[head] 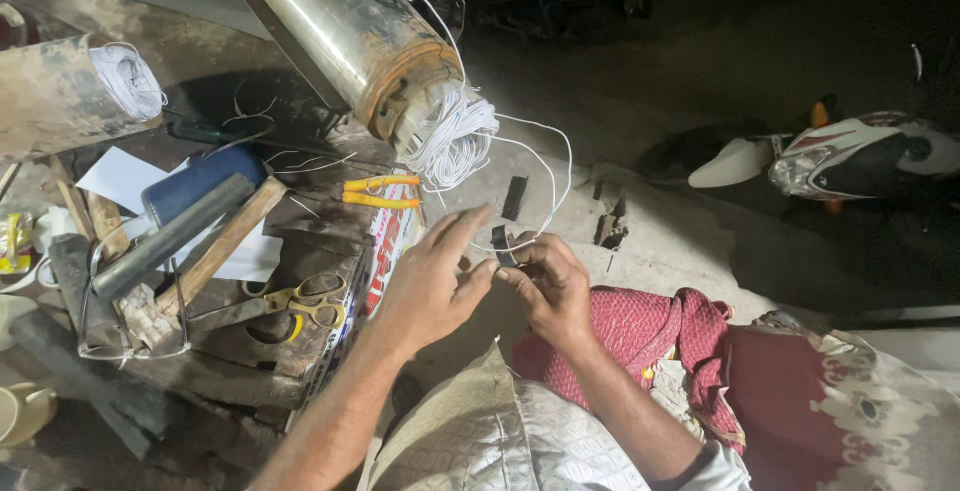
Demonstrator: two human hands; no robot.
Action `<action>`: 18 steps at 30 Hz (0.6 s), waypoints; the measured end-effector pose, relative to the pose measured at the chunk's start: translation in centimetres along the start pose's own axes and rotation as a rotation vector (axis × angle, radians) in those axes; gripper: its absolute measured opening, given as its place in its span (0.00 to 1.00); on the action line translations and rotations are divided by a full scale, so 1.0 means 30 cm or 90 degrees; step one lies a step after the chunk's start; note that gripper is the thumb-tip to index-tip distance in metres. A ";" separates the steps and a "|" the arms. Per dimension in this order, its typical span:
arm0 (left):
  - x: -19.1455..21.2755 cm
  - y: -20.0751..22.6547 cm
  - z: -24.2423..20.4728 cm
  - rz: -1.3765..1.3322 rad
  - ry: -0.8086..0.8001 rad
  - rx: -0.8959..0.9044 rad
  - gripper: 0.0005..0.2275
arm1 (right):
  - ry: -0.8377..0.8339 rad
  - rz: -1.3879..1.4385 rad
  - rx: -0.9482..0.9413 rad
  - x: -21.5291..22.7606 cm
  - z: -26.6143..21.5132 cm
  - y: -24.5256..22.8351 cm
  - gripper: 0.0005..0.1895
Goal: The person twists two copper wire ends together, uses pliers to tighten the connection, retrieves a roll of electrical tape from a drawer, cuts a piece with scissors, and wraps the tape around the joined wires to insulate the connection.
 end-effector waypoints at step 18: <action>-0.010 -0.033 -0.038 -0.034 0.063 -0.236 0.10 | -0.102 0.056 -0.043 -0.001 -0.073 -0.049 0.09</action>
Point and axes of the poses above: each hand's wrist, its own z-axis towards the middle knuckle, its own x-axis out of the back of the hand, y = z × x, the point moved 6 cm from there along z, towards the middle knuckle, and after that the axes turned 15 degrees about -x, right-handed, at the moved point
